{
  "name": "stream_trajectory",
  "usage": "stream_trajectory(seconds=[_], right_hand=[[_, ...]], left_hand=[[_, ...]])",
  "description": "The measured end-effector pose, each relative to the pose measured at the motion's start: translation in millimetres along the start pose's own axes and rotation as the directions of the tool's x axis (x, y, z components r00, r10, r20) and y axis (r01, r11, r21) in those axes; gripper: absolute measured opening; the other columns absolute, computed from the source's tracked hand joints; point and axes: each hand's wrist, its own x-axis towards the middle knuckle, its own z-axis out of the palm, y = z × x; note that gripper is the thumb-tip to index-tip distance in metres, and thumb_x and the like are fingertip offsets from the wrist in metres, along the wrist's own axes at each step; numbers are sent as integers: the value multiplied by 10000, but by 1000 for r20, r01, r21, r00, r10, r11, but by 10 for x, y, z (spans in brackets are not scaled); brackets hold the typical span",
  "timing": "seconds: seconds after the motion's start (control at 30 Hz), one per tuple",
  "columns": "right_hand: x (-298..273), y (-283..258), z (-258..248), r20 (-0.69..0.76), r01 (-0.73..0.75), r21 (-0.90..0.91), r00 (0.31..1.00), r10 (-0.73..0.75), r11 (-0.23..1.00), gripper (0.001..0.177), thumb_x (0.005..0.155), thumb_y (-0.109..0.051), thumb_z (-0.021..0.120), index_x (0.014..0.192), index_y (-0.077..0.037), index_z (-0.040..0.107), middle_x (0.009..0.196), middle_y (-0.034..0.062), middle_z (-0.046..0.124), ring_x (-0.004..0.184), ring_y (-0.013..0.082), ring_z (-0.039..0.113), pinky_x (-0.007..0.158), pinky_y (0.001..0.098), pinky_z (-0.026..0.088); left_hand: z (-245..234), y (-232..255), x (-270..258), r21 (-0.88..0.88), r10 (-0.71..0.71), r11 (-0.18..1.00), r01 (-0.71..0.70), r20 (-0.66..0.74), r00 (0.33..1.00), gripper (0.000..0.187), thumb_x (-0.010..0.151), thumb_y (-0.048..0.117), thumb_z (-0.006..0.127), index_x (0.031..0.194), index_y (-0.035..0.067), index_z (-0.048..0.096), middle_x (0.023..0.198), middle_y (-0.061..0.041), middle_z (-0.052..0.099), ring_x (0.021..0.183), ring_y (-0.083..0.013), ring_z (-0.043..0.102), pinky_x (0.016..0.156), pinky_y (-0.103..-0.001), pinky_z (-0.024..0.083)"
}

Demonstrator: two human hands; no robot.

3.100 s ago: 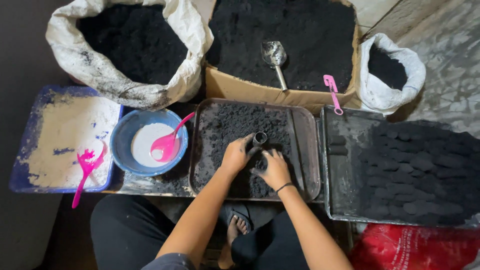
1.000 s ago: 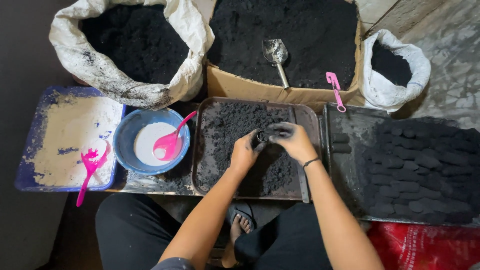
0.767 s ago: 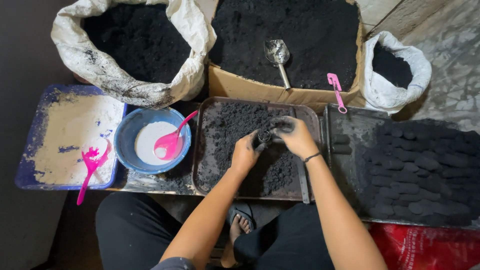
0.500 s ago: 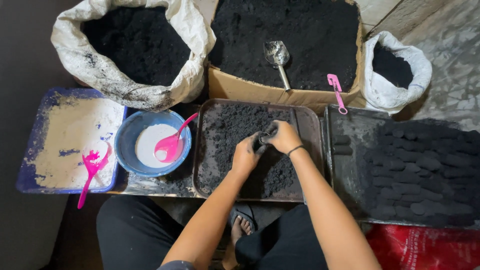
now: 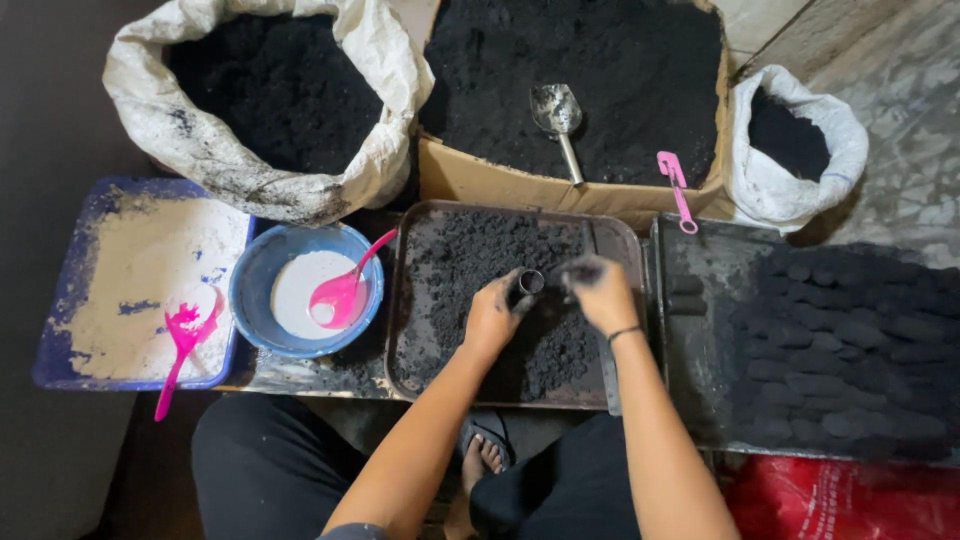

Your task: The person scoops a dark granular material into a cylindrical mold, packs it down with a metal rod, and ejects the formed briquette onto a tray. This process is repeated multiple times to create a stack of briquettes.

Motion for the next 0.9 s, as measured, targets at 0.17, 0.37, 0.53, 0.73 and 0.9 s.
stream_trajectory(seconds=[0.17, 0.37, 0.53, 0.73, 0.9], right_hand=[[-273, 210, 79, 102, 28, -181, 995, -9, 983, 327, 717, -57, 616, 1024, 55, 599, 951, 257, 620, 984, 384, 562, 845, 451, 462], [-360, 836, -178, 7, -69, -631, 996, 94, 773, 469, 731, -136, 624, 1175, -33, 515, 1065, 209, 578, 1014, 327, 574, 846, 422, 491], [-457, 878, -300, 351, 239, -726, 935, 50, 644, 604, 686, 69, 601, 1242, -95, 430, 1269, 288, 385, 1143, 401, 461, 913, 447, 461], [-272, 1218, -374, 559, 571, -757, 817, -138, 316, 412, 785, -26, 543, 1131, -248, 508, 1241, 157, 448, 1142, 351, 476, 845, 446, 486], [-153, 1487, -384, 659, 827, -562, 448, -604, 0, 326, 758, -93, 548, 1074, -163, 515, 1115, 123, 524, 995, 289, 530, 785, 400, 451]], left_hand=[[-38, 61, 8, 5, 43, 999, -43, -2, 999, 408, 726, 132, 661, 1096, -11, 568, 982, -183, 629, 964, -314, 587, 838, -383, 479], [-65, 127, -7, -15, 61, 998, -61, -32, 998, 396, 724, 138, 659, 1086, 3, 573, 962, -176, 634, 944, -321, 591, 820, -389, 485], [-34, 94, -2, -5, 48, 999, -48, -41, 998, 399, 717, 140, 664, 1081, 7, 571, 937, -178, 638, 924, -325, 598, 800, -395, 494], [-91, 214, -30, -16, 41, 999, -42, -40, 998, 397, 733, 133, 649, 1093, -11, 563, 935, -191, 636, 917, -338, 599, 790, -402, 498], [-20, 72, -18, 5, -12, 1000, 12, -2, 1000, 407, 743, 169, 638, 1120, 37, 557, 957, -162, 639, 939, -318, 596, 807, -396, 492]])
